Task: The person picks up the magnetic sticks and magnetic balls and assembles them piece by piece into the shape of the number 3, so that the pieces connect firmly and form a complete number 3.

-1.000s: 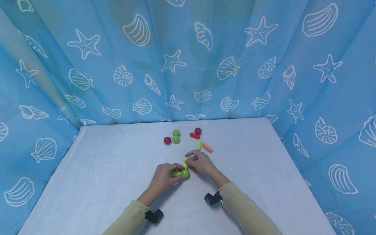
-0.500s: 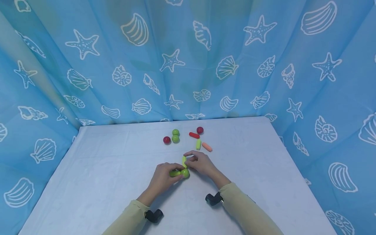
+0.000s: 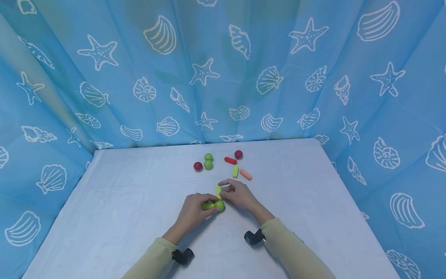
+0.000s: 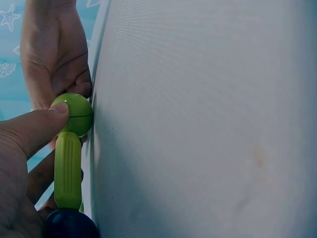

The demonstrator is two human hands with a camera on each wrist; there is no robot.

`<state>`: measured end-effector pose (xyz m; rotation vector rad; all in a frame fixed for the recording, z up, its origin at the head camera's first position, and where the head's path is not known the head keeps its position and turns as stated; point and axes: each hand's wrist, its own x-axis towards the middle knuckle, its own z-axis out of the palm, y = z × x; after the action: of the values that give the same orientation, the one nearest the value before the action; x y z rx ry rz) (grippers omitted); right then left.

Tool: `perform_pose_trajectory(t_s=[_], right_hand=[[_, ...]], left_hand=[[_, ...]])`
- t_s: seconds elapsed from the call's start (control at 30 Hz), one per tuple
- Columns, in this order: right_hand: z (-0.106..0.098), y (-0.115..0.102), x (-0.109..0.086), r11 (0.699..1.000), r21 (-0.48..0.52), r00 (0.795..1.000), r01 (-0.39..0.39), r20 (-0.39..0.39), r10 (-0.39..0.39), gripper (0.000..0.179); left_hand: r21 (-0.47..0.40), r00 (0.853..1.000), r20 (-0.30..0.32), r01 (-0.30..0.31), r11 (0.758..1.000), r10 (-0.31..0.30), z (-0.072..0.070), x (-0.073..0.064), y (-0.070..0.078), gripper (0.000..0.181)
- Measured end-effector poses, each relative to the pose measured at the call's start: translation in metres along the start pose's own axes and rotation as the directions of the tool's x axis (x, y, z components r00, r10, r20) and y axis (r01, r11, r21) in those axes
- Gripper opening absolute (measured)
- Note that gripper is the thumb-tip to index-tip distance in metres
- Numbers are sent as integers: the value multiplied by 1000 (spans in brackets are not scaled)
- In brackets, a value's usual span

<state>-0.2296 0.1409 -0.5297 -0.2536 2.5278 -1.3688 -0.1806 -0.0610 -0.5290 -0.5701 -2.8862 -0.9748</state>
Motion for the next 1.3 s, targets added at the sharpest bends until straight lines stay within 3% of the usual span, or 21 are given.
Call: perform_pose_trajectory(t_s=[0.27, 0.77, 1.3], right_hand=[[1, 4, 2, 999, 4, 999, 38, 7, -38, 31], [-2, 0, -2, 999, -3, 999, 35, -1, -35, 32], [-16, 9, 2, 999, -17, 998, 33, -59, -34, 30]], left_hand=[[-1, 1000, -6, 1, 1000, -1, -1, 0, 0, 29], [-6, 1000, 9, 18, 1000, -18, 0, 0, 0, 29], [-12, 1000, 1, 10, 1000, -10, 0, 0, 0, 28]])
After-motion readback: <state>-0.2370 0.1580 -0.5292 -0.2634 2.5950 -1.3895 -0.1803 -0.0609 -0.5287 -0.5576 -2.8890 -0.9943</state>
